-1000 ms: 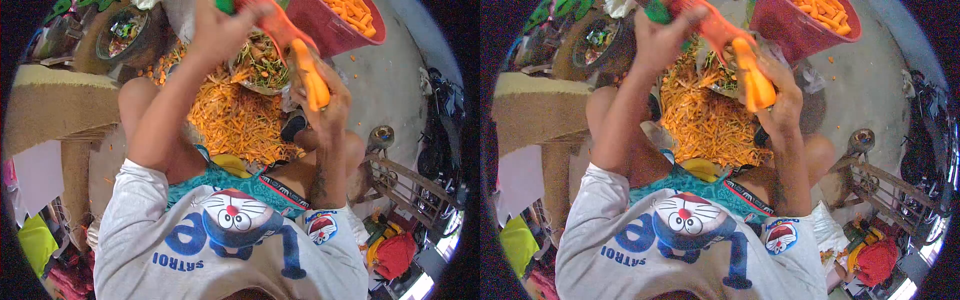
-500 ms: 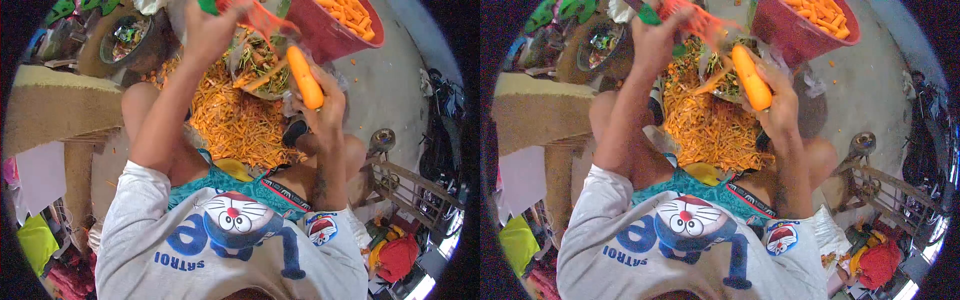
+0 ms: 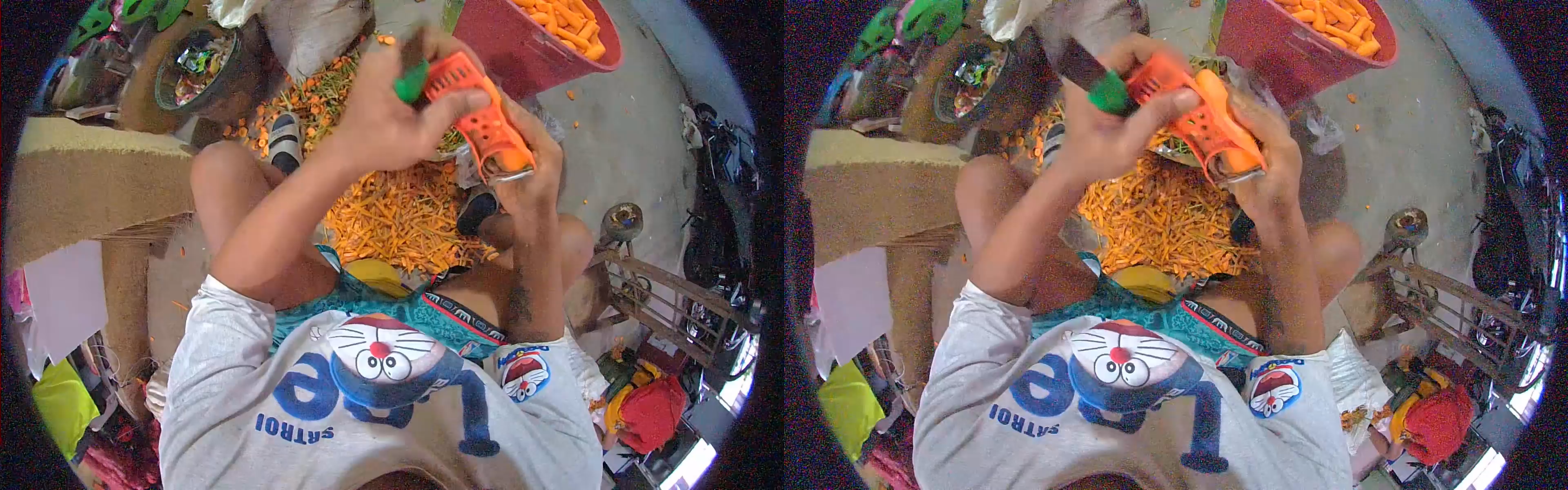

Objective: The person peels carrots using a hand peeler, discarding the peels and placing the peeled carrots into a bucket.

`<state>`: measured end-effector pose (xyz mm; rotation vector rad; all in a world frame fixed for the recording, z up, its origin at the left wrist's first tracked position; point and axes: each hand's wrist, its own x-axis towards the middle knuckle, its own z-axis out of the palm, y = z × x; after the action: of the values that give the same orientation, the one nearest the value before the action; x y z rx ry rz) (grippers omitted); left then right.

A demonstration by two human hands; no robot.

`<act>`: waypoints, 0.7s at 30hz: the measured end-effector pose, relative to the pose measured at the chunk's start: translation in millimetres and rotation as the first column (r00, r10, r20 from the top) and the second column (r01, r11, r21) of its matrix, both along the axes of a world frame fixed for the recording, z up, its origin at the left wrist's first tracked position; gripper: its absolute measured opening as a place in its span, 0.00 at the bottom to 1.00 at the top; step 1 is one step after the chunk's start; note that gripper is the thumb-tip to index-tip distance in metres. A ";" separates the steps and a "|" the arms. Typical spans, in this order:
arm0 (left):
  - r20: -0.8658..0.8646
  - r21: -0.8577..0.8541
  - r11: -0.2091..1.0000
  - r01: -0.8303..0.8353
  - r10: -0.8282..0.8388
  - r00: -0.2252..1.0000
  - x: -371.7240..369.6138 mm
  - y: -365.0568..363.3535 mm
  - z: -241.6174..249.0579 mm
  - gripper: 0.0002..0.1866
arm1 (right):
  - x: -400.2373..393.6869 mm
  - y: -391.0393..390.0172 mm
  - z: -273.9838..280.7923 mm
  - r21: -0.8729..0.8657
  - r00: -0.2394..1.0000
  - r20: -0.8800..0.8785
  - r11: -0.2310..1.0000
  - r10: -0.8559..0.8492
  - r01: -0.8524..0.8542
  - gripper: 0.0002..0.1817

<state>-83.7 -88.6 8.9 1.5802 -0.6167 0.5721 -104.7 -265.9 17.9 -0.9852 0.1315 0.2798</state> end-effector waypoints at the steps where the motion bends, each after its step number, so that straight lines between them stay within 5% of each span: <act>1: -0.013 -0.003 1.000 -0.002 0.002 1.000 3.1 4.9 0.3 0.10 | -4.9 3.0 2.9 -0.056 0.995 -0.031 0.995 -0.090 0.088 0.26; 2: -0.115 -0.034 0.998 -0.050 0.046 0.992 12.3 17.8 4.4 0.09 | -9.9 6.1 5.9 -0.117 0.982 -0.058 0.978 -0.179 0.171 0.26; 4: -0.296 0.007 0.983 -0.184 0.178 0.938 37.0 50.4 8.6 0.10 | -10.9 -11.1 1.7 0.005 0.993 0.021 0.993 0.116 -0.116 0.25; 5: -0.290 0.011 0.983 -0.183 0.178 0.940 42.8 53.3 5.4 0.10 | -5.2 -21.4 -7.8 0.009 0.993 0.027 0.993 0.114 -0.115 0.25; 7: -0.240 -0.179 0.972 -0.151 0.106 0.965 47.4 54.0 8.3 0.06 | 10.6 -33.6 -26.7 0.392 0.882 0.212 0.790 0.421 -0.471 0.26; 8: -0.277 -0.087 0.977 -0.197 0.166 0.946 38.2 44.2 1.2 0.09 | 15.0 -34.9 -30.1 0.479 0.815 0.295 0.660 0.499 -0.578 0.26; 9: -0.275 -0.086 0.978 -0.191 0.161 0.948 24.9 29.7 0.7 0.09 | 10.9 -31.0 -29.8 0.358 0.930 0.157 0.858 0.333 -0.368 0.27; 11: 0.056 0.135 0.988 -0.081 0.074 0.996 2.7 6.1 -1.2 0.10 | 4.3 -18.3 -23.6 0.189 0.992 0.039 0.974 0.118 -0.123 0.27; 14: -0.068 0.130 0.989 -0.068 0.077 0.995 15.8 26.0 4.6 0.12 | -2.6 -5.8 -7.8 -0.076 0.995 0.020 0.992 -0.096 0.098 0.26; 15: -0.070 0.132 0.989 -0.069 0.079 0.994 25.9 36.1 6.8 0.12 | -3.8 -13.7 -9.2 -0.058 0.999 0.025 0.998 0.029 -0.027 0.26; 17: -0.239 -0.165 0.980 -0.114 0.073 0.968 43.9 52.2 13.0 0.06 | -3.1 -24.9 -13.6 -0.035 0.987 0.044 0.988 0.152 -0.150 0.26; 19: -0.282 -0.204 0.974 -0.098 0.038 0.959 35.9 45.4 6.0 0.10 | 3.5 -29.5 -18.4 0.339 0.912 0.160 0.847 0.378 -0.410 0.27; 21: -0.332 -0.248 0.966 -0.073 -0.014 0.943 20.6 28.3 4.7 0.14 | 5.0 -23.8 -20.0 0.211 0.968 0.091 0.945 0.236 -0.250 0.27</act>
<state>-63.0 -60.3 13.6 1.3985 -0.2518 0.3774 -99.6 -289.7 -2.1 -0.7867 -0.0809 0.4787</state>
